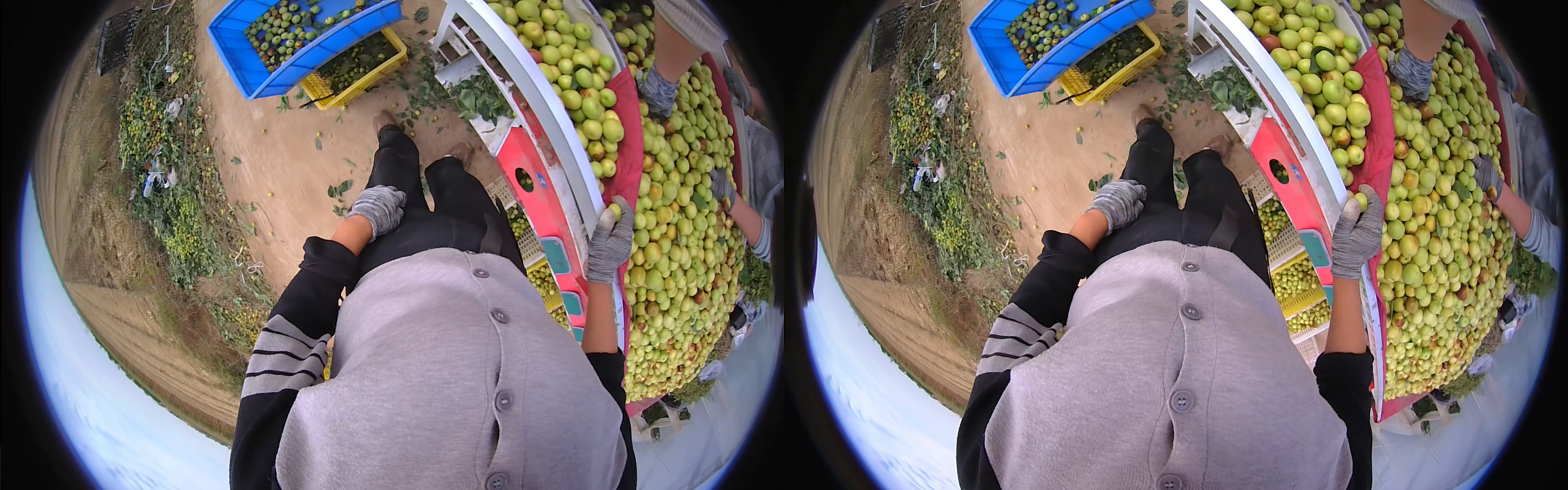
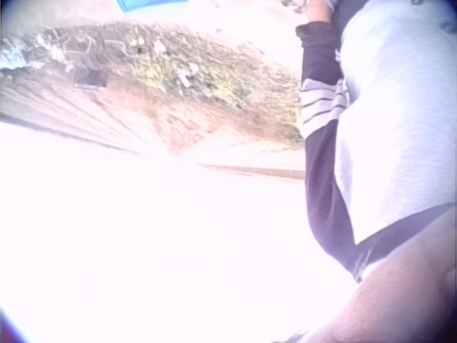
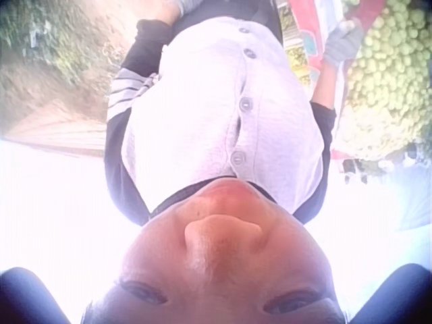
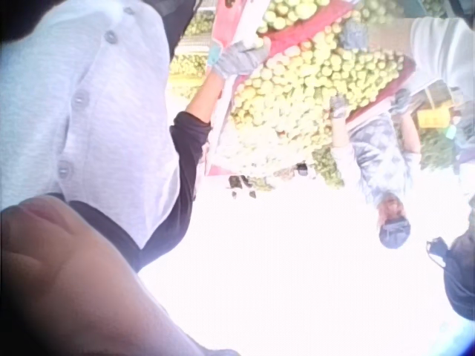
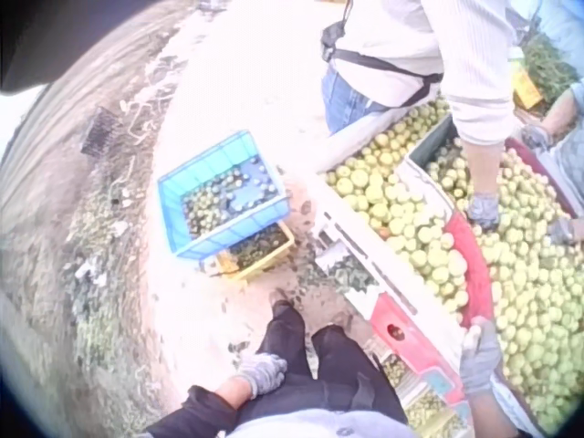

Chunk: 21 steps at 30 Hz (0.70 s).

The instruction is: The person sorts green apples on a conveyor belt, picking them up and placing them into a bin. Another worker assists by moving apples along the belt. The process is continuous and repetitive.

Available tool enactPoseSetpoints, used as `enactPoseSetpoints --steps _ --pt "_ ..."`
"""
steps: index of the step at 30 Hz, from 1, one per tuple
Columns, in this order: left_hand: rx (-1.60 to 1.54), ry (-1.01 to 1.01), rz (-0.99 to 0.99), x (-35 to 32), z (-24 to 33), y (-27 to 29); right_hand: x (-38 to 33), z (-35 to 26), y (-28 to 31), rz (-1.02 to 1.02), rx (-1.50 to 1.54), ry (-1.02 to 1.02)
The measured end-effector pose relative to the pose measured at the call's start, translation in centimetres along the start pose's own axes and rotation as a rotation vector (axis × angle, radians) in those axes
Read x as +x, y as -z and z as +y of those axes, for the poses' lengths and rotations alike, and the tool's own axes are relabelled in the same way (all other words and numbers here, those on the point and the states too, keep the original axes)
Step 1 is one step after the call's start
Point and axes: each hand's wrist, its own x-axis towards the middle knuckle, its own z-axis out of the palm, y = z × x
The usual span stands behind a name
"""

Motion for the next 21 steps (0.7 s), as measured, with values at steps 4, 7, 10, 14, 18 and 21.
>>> enactPoseSetpoints --steps 4,7,10,14,18,21 --pt "-0.034 0.08 0.185 -2.4 3.6 -0.9 0.0 0.6 0.3 -0.082 0.147 0.006" --pt "-0.046 0.188 0.173 -4.1 5.2 -0.4 0.2 0.8 0.4 -0.015 0.03 0.134" --pt "-0.075 0.197 0.17 -4.4 5.5 0.4 0.1 0.8 0.3 -0.003 0.048 0.132" --pt "-0.099 0.25 0.158 -4.1 4.2 1.1 0.0 0.4 0.2 -0.041 0.073 0.061" --pt "-0.067 0.235 0.121 -4.0 1.9 2.0 0.0 -0.2 0.0 0.067 -0.039 0.079" --pt "-0.03 0.277 0.022 -3.5 0.3 3.0 0.1 -0.7 0.0 0.078 -0.092 0.07"
